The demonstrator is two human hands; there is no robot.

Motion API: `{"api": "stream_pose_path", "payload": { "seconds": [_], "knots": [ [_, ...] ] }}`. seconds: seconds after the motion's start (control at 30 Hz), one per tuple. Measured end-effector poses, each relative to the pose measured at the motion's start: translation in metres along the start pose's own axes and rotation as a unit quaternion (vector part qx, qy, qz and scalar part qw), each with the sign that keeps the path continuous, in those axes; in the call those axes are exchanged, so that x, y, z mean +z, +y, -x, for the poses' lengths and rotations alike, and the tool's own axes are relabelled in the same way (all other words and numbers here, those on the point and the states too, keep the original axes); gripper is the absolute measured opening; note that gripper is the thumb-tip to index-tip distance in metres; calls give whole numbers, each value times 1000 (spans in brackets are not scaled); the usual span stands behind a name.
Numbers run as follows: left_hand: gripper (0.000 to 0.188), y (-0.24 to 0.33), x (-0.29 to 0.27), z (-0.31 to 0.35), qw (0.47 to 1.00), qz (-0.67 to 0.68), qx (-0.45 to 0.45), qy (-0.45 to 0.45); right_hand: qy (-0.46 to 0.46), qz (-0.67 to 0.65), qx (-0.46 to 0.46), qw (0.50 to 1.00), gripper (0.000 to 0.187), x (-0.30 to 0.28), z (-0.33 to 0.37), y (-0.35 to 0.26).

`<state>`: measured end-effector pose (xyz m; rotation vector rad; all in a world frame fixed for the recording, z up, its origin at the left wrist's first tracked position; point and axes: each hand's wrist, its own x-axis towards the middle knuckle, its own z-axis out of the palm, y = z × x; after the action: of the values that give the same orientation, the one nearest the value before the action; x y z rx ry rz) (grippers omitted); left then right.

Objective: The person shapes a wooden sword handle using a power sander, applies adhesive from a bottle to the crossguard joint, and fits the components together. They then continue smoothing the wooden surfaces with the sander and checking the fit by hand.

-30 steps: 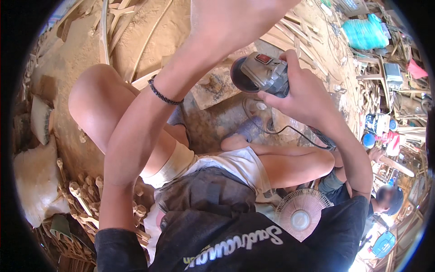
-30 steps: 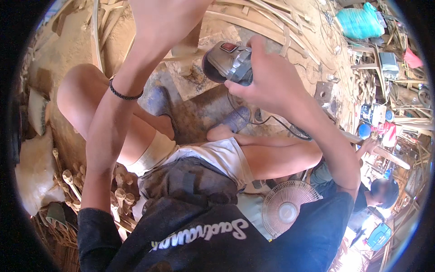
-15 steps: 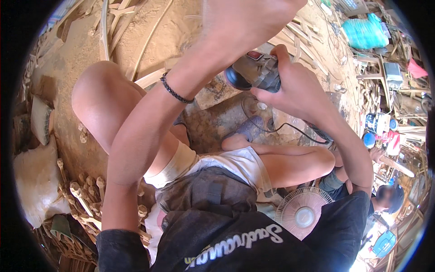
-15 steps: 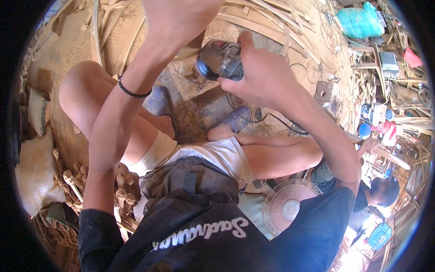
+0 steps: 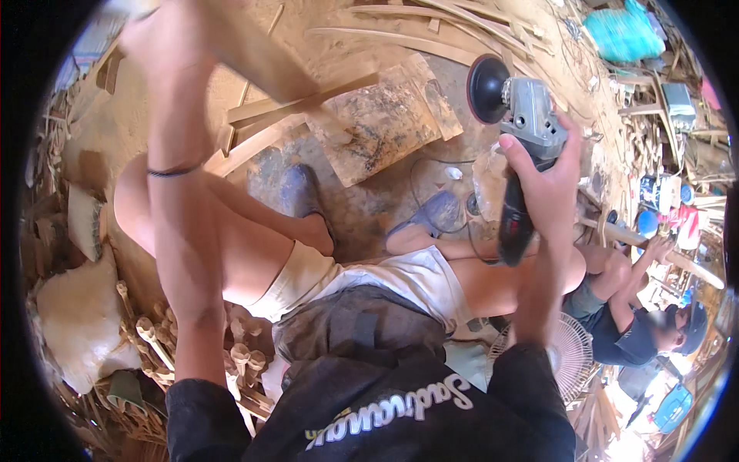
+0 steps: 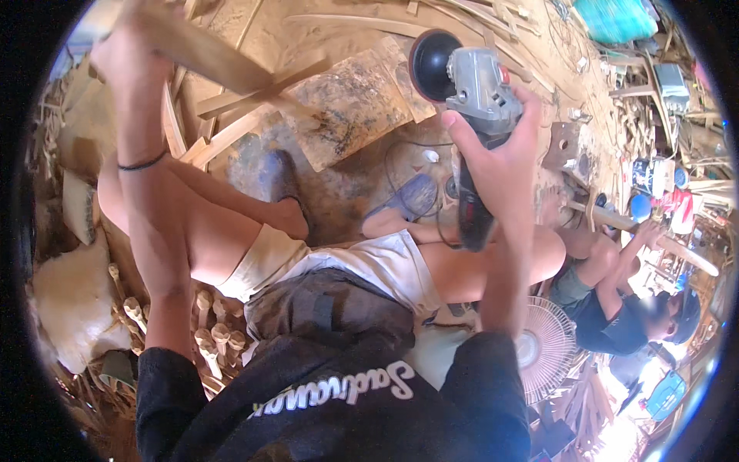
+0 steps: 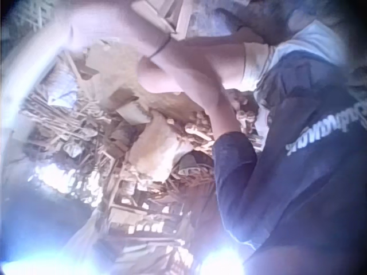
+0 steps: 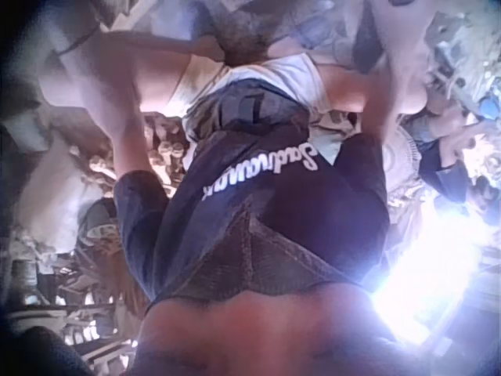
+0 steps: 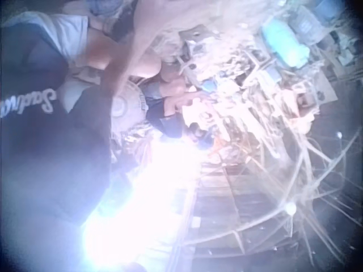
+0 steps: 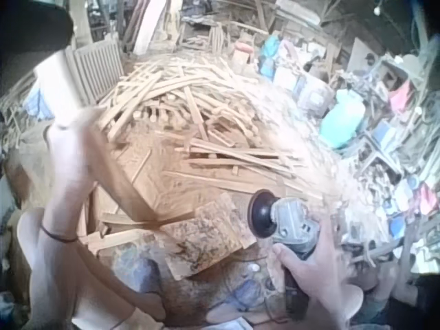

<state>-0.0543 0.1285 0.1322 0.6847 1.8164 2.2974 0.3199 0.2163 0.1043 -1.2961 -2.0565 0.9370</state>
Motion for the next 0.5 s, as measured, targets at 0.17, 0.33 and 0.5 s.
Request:
{"api": "stream_pose_path", "payload": {
  "seconds": [0.17,0.33,0.5],
  "knots": [
    [13,-47,-40,-34,986,103,-71,113,70,-292,191,934,53,34,31,84],
    [11,-83,-85,-36,984,80,-100,128,69,-341,300,888,64,70,55,130],
    [15,-116,-102,-46,974,82,-148,149,85,-340,283,893,65,69,59,129]
  ]
}}
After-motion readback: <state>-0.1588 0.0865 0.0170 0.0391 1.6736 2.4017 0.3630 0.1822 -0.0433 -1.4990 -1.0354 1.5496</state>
